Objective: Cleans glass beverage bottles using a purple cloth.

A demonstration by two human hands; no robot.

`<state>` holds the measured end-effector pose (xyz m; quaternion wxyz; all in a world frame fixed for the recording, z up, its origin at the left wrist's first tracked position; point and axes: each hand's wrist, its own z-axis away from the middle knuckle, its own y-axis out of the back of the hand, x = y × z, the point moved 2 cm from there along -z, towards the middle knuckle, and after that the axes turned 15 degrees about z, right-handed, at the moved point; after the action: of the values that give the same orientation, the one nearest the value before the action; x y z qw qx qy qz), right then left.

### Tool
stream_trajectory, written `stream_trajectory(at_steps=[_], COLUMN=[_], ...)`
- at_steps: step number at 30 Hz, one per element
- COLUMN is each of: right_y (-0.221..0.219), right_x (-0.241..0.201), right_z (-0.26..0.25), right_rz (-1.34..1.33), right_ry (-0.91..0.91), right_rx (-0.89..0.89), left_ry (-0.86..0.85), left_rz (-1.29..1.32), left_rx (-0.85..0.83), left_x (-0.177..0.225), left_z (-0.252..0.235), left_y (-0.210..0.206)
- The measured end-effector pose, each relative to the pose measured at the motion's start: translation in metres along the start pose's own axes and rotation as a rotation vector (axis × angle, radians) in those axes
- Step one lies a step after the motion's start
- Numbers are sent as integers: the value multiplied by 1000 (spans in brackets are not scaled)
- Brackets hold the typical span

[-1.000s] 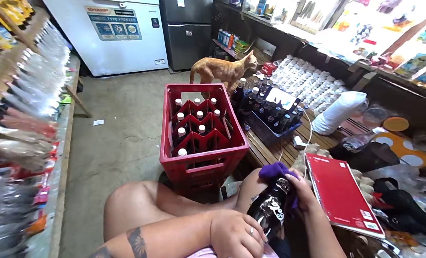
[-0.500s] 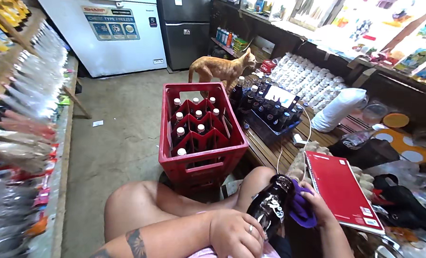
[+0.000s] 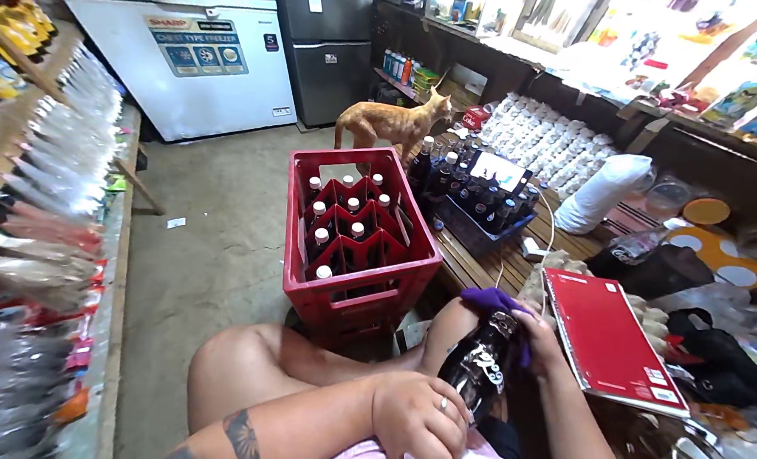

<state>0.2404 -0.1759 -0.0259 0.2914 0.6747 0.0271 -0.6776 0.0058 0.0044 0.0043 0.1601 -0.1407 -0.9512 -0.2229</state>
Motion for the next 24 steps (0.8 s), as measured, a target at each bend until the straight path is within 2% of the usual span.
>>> stream_trajectory(at_steps=[9, 14, 19, 21, 24], right_y=[36, 54, 56, 48, 32], right_x=[28, 35, 14, -2, -11], right_z=[14, 17, 16, 21, 25], right_rz=[49, 211, 230, 168, 109], right_ry=[19, 39, 36, 117, 404], right_rx=[-76, -137, 156, 161, -24], left_ry=[-23, -17, -23, -23, -21], left_rz=[20, 6, -7, 17, 2], left_rx=[-4, -6, 11, 5, 0], left_x=[0, -1, -2, -2, -2], left_z=[-3, -2, -2, -3, -3], left_y=[-2, -1, 0, 0, 0])
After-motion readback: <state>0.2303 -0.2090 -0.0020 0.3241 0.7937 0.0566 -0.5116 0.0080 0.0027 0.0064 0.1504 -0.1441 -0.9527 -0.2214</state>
